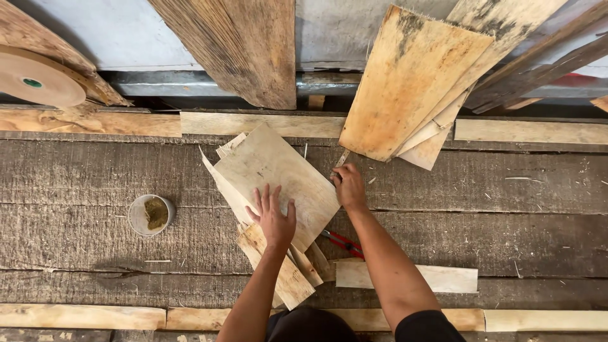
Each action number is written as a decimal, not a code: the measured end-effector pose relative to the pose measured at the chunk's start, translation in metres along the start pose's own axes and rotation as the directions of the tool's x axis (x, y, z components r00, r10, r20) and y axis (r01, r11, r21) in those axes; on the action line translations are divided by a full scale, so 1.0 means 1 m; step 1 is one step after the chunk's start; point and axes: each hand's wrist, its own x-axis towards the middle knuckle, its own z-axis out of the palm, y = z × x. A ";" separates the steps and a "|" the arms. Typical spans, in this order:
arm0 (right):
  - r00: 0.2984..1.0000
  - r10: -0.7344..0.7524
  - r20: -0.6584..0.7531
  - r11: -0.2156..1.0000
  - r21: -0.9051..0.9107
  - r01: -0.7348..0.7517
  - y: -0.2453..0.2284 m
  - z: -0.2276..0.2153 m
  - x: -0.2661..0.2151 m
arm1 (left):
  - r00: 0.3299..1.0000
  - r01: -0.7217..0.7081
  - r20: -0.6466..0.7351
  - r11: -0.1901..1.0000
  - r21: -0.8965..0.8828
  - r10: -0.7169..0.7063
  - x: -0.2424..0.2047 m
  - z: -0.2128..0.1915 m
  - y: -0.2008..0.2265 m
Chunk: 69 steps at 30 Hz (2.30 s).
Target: The person is cutting and arranging thin wood veneer strips to create a flat wooden panel.
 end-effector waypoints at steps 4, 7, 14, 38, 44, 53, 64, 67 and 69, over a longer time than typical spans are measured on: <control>0.999 0.030 0.033 0.999 -0.013 -0.030 -0.013 -0.009 -0.004 | 0.995 -0.095 0.023 0.994 0.061 0.094 0.002 0.002 0.008; 0.993 -0.116 -0.017 0.991 -0.072 0.115 -0.021 -0.015 -0.001 | 0.984 -0.163 0.066 0.987 -0.013 0.163 0.008 0.006 0.024; 0.999 0.018 0.043 0.999 0.031 -0.019 0.005 -0.002 -0.001 | 0.950 -0.274 0.094 0.938 -0.214 0.298 0.018 0.021 0.057; 0.997 -0.065 -0.033 0.998 -0.001 0.065 -0.014 -0.011 -0.015 | 0.975 0.021 0.204 0.866 -0.500 0.094 0.032 0.029 0.074; 0.991 -0.029 0.128 0.900 0.435 -0.030 -0.048 -0.038 -0.056 | 0.737 0.664 0.669 0.292 -0.689 -0.096 0.027 0.084 0.042; 0.991 0.090 0.101 0.969 0.222 -0.111 -0.010 -0.058 -0.155 | 0.785 0.601 0.608 0.385 -0.701 -0.120 -0.036 0.042 0.019; 0.985 -0.040 0.169 0.982 -0.175 0.070 0.022 -0.048 -0.199 | 0.891 0.453 0.404 0.432 -0.779 -0.207 -0.088 -0.002 -0.020; 0.984 0.068 0.167 0.995 -0.089 -0.054 0.028 -0.041 -0.193 | 0.867 0.496 0.421 0.366 -0.787 -0.268 -0.090 -0.016 -0.027; 0.985 0.133 0.111 0.987 -0.106 -0.122 0.030 -0.034 -0.192 | 0.882 0.466 0.352 0.476 -0.746 -0.313 -0.093 -0.030 -0.027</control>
